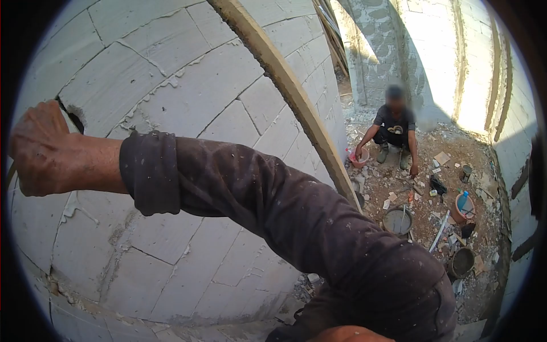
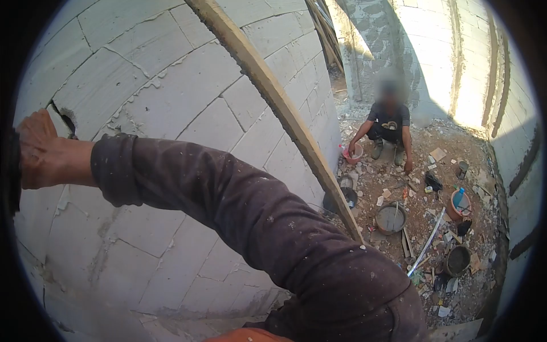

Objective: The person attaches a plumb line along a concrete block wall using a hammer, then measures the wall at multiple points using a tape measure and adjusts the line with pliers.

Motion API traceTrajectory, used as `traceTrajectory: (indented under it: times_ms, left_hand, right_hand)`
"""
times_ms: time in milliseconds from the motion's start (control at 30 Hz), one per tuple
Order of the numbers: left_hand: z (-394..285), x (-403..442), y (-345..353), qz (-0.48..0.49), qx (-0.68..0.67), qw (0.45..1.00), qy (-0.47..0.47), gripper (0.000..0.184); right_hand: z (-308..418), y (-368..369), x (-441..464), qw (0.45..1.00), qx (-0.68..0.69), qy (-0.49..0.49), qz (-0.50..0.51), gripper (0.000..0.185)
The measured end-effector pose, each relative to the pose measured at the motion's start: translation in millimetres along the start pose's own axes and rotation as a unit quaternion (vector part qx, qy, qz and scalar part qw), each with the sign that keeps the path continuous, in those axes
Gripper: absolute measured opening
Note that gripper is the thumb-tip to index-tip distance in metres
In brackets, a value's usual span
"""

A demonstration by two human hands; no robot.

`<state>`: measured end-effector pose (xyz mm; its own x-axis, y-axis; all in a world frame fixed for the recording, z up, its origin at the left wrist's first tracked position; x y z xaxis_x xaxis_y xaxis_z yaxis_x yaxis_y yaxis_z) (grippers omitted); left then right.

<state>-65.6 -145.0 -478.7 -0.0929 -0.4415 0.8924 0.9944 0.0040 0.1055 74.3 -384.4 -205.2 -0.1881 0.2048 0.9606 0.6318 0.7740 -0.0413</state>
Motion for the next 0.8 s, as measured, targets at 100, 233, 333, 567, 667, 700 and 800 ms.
traceTrajectory:
  times_ms: [100,233,333,567,667,700,800]
  left_hand:
    - [-8.9,-11.9,6.7,0.016,0.022,1.000,-0.004,0.021]
    - [3.3,-33.3,-15.6,0.070,0.107,0.992,0.004,0.022]
    - [29.0,-79.7,-130.9,0.150,0.363,0.917,-0.063,0.023]
    - [31.4,-50.2,-122.5,0.174,-0.089,0.948,-0.252,0.025]
    - [33.2,-57.5,-97.1,0.258,-0.263,0.879,-0.302,0.029]
    - [33.2,-67.2,-85.5,0.286,-0.353,0.829,-0.327,0.033]
    - [32.1,-105.3,-53.7,0.357,-0.375,0.781,-0.349,0.039]
  right_hand:
    - [-5.1,-1.1,1.9,0.999,0.019,0.030,0.016,0.025]
    - [-3.2,-8.8,2.8,0.996,-0.028,0.045,0.070,0.013]
    - [-6.9,-8.5,10.3,0.994,-0.056,0.041,0.089,0.009]
    - [-27.9,9.4,46.9,0.983,-0.139,0.006,0.119,0.028]
    - [-32.9,27.6,61.7,0.979,-0.134,0.035,0.153,0.030]
    - [-25.4,31.7,66.7,0.979,-0.130,0.030,0.152,0.030]
    - [-12.2,37.0,81.9,0.978,-0.139,0.042,0.150,0.030]
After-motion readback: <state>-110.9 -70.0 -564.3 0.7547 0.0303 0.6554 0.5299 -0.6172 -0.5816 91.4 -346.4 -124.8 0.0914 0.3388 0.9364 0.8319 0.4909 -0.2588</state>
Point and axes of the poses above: each hand's wrist, its own x-axis towards the middle knuckle, its own y-axis out of the palm, z = x × y, the point moved 6 cm from there along x, towards the middle knuckle, and after that the axes turned 14 degrees about z, right-handed, at the moved point
